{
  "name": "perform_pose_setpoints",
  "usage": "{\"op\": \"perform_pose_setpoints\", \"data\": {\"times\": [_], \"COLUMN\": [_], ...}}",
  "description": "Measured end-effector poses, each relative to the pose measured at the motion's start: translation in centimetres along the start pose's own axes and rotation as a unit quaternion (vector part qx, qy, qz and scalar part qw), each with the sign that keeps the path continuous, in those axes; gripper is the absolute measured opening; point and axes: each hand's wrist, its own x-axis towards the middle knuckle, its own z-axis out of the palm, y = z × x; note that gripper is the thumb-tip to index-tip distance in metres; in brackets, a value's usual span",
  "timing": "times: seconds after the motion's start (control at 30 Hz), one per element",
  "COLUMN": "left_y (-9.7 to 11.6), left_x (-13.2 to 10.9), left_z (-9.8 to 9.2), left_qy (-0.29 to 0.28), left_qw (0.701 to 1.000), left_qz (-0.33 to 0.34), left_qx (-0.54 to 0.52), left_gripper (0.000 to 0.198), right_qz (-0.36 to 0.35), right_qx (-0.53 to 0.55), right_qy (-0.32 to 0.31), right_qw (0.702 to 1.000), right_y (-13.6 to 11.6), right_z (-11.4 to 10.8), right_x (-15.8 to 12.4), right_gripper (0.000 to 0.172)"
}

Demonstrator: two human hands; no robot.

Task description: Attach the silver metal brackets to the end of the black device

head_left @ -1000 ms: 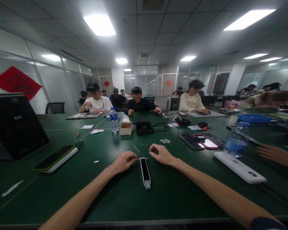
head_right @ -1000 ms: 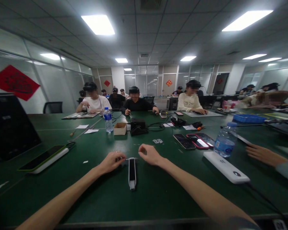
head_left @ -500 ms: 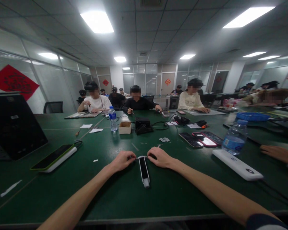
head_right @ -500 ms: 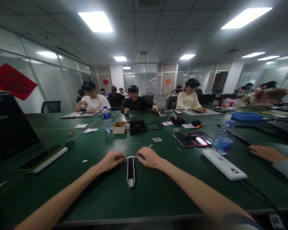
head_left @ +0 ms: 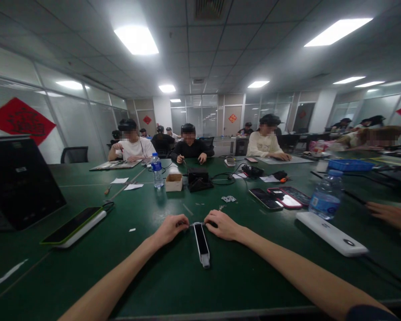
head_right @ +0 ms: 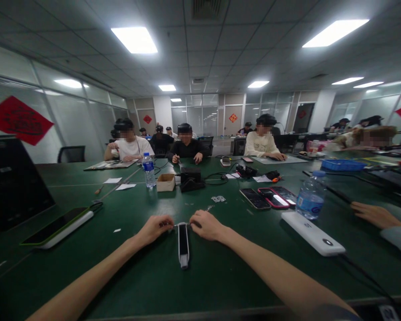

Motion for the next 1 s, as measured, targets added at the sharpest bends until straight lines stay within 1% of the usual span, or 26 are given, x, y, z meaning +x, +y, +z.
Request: {"op": "perform_pose_setpoints", "data": {"times": [0.13, 0.37, 0.53, 0.6, 0.67, 0.83, 1.0], "left_y": [-0.4, -1.1, -0.2, 0.3, 0.7, 1.0, 0.7], "left_x": [0.0, 0.1, 0.0, 0.0, 0.0, 0.0, -0.1], "left_z": [0.2, 0.4, -0.1, -0.3, -0.5, -0.5, -0.3], "left_qy": [0.002, -0.011, -0.047, -0.050, -0.046, -0.009, -0.021], "left_qw": [1.000, 0.999, 0.996, 0.995, 0.995, 0.996, 0.994], "left_qz": [-0.007, -0.009, -0.009, -0.005, -0.010, -0.049, -0.065], "left_qx": [-0.011, -0.042, -0.081, -0.084, -0.085, -0.073, -0.088], "left_gripper": [0.010, 0.018, 0.015, 0.012, 0.011, 0.012, 0.014], "right_qz": [0.006, 0.008, 0.009, 0.007, 0.002, 0.000, 0.001], "right_qx": [0.011, 0.019, 0.031, 0.041, 0.051, 0.052, 0.049], "right_qy": [-0.003, -0.005, -0.010, -0.012, -0.014, -0.012, -0.006], "right_qw": [1.000, 1.000, 0.999, 0.999, 0.999, 0.999, 0.999], "right_y": [-0.2, 0.1, -0.1, -0.2, -0.2, -0.2, -0.1], "right_z": [-0.2, 0.0, 0.0, -0.1, -0.1, -0.1, 0.0], "right_x": [-0.1, -0.1, 0.0, 0.1, 0.1, 0.1, 0.0], "right_gripper": [0.019, 0.019, 0.016, 0.015, 0.014, 0.015, 0.014]}}
